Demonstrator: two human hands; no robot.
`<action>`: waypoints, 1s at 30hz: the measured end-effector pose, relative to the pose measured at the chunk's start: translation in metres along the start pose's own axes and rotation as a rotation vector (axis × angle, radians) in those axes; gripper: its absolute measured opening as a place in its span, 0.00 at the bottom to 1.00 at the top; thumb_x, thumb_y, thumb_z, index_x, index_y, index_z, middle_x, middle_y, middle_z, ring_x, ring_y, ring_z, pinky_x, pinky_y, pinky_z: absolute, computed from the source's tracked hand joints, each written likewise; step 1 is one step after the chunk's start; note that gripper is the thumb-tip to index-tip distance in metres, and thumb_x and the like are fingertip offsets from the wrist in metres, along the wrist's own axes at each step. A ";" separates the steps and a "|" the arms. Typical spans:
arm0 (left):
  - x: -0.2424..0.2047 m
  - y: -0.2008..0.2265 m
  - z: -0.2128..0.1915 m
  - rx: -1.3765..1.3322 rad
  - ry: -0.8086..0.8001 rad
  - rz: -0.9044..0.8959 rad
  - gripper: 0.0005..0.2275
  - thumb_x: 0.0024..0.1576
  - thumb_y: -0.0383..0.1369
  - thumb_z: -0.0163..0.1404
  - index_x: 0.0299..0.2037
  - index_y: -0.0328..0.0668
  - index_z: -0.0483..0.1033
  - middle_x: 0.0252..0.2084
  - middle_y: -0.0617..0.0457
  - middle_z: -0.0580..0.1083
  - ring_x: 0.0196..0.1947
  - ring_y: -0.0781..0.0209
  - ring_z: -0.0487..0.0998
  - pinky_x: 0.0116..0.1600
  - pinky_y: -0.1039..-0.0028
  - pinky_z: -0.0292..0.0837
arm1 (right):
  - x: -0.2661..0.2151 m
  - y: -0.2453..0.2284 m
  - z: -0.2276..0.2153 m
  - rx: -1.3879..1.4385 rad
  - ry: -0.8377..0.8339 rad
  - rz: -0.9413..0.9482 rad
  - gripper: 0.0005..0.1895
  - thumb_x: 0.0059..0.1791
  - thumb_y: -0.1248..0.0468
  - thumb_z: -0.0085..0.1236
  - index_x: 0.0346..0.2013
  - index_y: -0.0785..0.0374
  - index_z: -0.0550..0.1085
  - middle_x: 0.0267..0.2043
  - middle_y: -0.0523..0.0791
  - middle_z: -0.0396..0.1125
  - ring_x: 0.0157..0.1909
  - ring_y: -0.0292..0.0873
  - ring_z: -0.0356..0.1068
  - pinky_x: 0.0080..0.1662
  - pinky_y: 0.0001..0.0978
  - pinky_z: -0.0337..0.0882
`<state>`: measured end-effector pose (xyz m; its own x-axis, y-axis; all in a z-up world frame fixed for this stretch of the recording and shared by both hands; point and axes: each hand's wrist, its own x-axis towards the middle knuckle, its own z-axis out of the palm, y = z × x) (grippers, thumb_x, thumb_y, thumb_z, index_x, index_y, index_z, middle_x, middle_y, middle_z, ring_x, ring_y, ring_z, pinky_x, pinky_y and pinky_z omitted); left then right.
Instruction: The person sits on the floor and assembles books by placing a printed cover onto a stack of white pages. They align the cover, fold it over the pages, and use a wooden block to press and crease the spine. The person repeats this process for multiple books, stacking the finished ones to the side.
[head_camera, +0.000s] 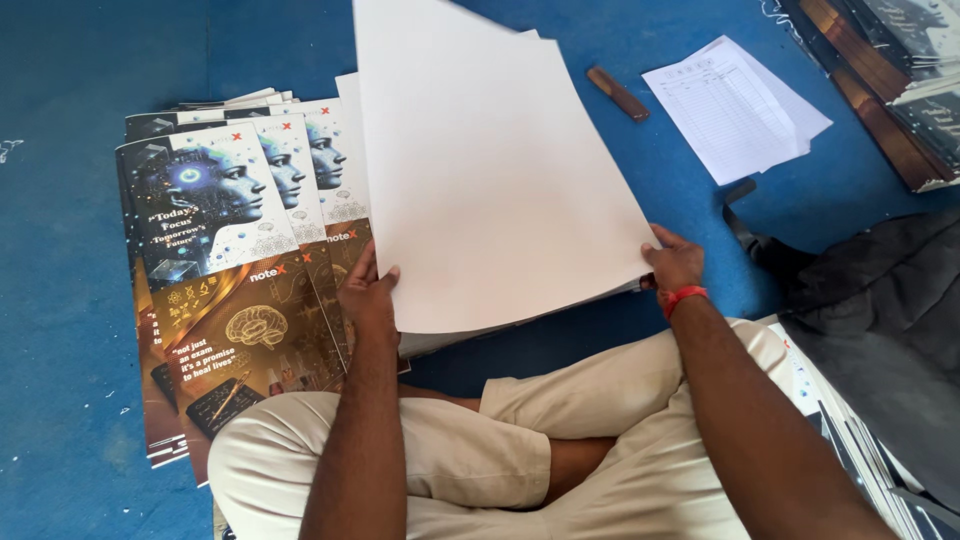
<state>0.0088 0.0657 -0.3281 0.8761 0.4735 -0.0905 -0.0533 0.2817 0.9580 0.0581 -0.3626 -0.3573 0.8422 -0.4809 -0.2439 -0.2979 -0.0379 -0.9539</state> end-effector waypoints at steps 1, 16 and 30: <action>0.003 -0.005 -0.002 0.037 0.037 -0.005 0.26 0.51 0.11 0.52 0.62 0.34 0.72 0.56 0.40 0.79 0.53 0.57 0.83 0.55 0.74 0.82 | -0.002 -0.002 0.002 -0.012 -0.004 -0.017 0.22 0.49 0.72 0.60 0.58 0.61 0.77 0.47 0.52 0.76 0.29 0.43 0.71 0.22 0.35 0.65; 0.029 -0.046 0.019 1.056 -0.158 -0.087 0.19 0.49 0.28 0.55 0.53 0.41 0.80 0.48 0.39 0.79 0.46 0.46 0.80 0.52 0.62 0.77 | -0.145 -0.139 0.069 -0.971 -0.166 -1.207 0.21 0.40 0.75 0.55 0.48 0.75 0.77 0.64 0.56 0.68 0.70 0.58 0.62 0.69 0.50 0.61; 0.069 0.023 0.108 0.835 -0.329 0.705 0.25 0.69 0.50 0.45 0.72 0.48 0.65 0.71 0.40 0.63 0.71 0.36 0.66 0.73 0.48 0.63 | -0.215 -0.114 0.173 -1.387 -0.267 -1.283 0.21 0.45 0.69 0.51 0.50 0.78 0.75 0.63 0.60 0.65 0.68 0.57 0.59 0.69 0.60 0.52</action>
<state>0.1201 0.0149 -0.2833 0.8670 0.0294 0.4974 -0.3562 -0.6615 0.6600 -0.0114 -0.1038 -0.2267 0.8138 0.5257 0.2477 0.4875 -0.8496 0.2016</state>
